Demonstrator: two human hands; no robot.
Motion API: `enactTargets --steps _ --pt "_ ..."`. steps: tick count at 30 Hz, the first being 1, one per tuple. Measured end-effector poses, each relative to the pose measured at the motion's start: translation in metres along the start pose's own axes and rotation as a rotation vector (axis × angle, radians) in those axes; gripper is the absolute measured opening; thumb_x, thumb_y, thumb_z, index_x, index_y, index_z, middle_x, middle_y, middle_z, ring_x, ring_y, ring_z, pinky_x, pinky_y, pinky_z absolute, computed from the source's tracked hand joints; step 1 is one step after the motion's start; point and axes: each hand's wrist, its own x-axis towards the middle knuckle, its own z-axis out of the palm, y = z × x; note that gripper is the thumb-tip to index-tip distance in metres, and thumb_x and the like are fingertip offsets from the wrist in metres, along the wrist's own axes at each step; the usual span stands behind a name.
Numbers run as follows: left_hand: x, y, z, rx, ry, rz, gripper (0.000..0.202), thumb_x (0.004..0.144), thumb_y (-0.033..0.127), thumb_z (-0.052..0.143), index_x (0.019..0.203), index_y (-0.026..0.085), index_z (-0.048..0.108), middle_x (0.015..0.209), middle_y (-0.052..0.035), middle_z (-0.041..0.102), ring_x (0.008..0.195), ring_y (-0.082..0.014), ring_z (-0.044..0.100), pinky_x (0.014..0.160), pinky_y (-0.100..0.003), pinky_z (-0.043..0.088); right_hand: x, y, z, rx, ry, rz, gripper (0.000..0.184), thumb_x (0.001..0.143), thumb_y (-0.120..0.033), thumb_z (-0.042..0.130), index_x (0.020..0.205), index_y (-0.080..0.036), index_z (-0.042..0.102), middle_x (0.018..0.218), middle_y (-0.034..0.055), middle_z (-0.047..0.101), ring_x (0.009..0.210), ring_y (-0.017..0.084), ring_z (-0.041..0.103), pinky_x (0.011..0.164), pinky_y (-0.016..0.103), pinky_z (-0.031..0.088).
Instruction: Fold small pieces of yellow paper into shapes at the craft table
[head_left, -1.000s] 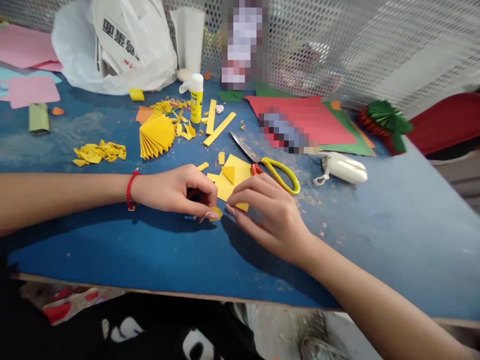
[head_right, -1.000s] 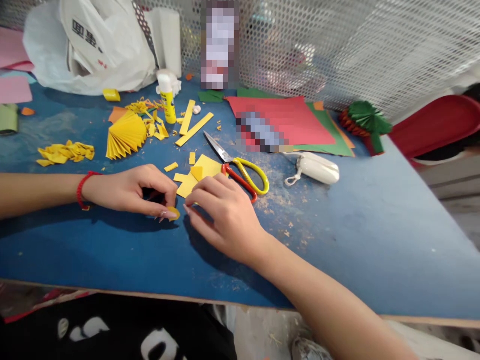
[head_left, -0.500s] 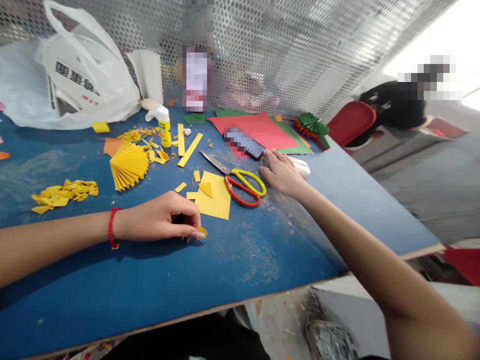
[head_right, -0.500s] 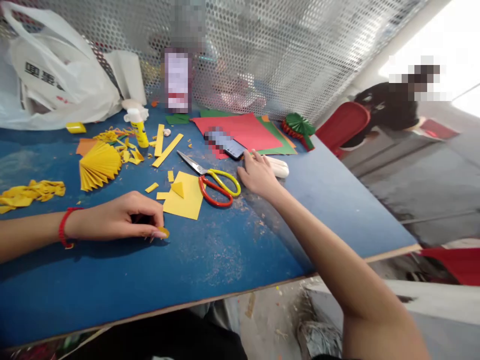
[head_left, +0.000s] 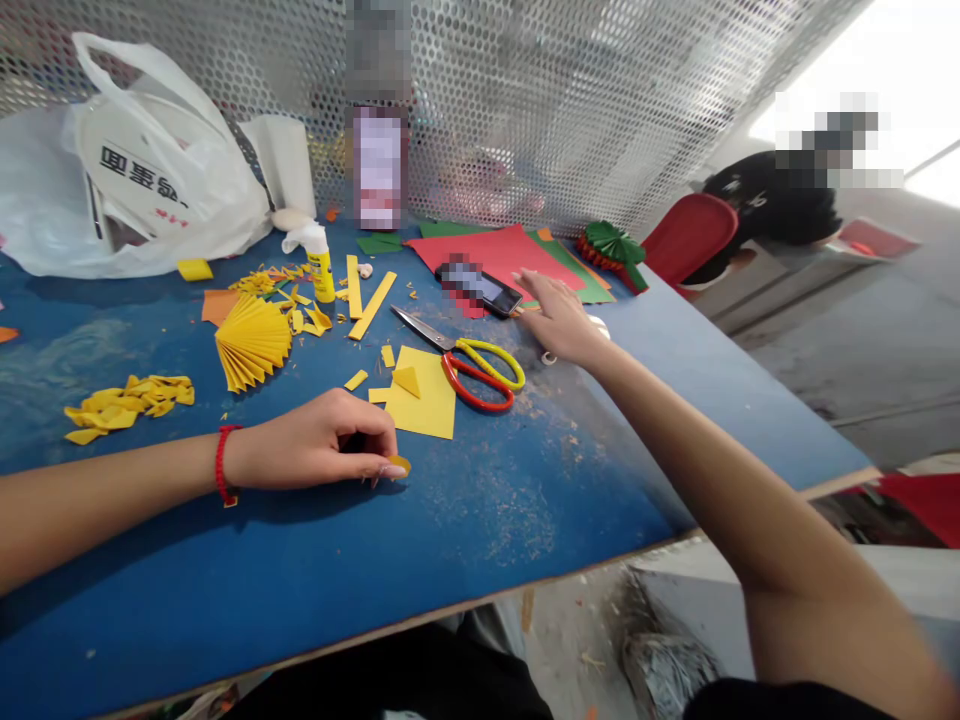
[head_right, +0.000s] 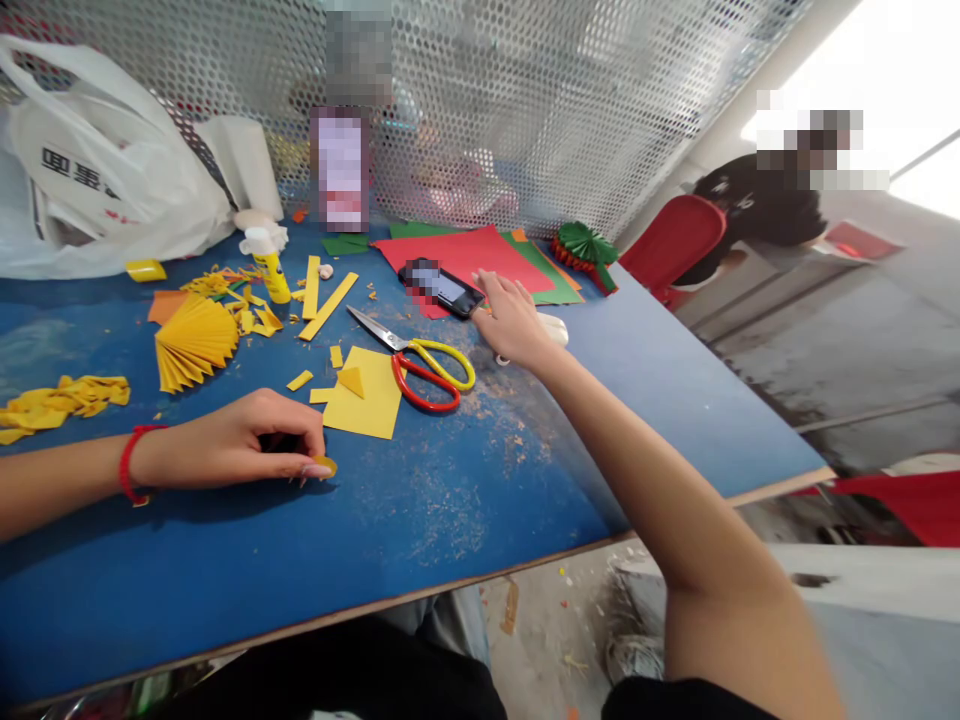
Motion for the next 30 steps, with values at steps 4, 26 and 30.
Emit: enactTargets --steps 4,26,30 --pt "0.000 -0.001 0.000 0.001 -0.001 0.015 0.020 0.094 0.030 0.066 0.081 0.015 0.068 0.073 -0.0006 0.069 0.064 -0.0070 0.058 0.060 -0.014 0.041 -0.008 0.001 -0.001 -0.028 -0.032 -0.031 0.065 0.086 -0.029 0.039 0.147 -0.008 0.041 0.152 0.0191 0.047 0.144 0.034 0.039 0.118 0.057 0.027" --pt "-0.002 0.001 0.000 0.030 -0.001 0.006 0.022 0.095 0.032 0.065 0.082 0.014 0.069 0.074 -0.0001 0.069 0.065 -0.0069 0.058 0.062 -0.015 0.042 0.042 0.009 0.007 0.042 0.036 -0.085 0.069 0.077 -0.020 0.041 0.146 -0.016 0.041 0.151 0.0088 0.052 0.144 0.030 0.040 0.122 0.059 0.021" --pt "-0.001 0.002 0.000 0.034 0.001 0.007 0.021 0.095 0.030 0.065 0.082 0.014 0.069 0.074 0.0001 0.069 0.065 -0.0069 0.058 0.061 -0.015 0.041 0.042 0.004 0.019 0.008 -0.040 -0.058 0.060 0.079 -0.020 0.040 0.138 -0.013 0.050 0.146 0.0133 0.056 0.139 0.033 0.046 0.120 0.060 0.023"
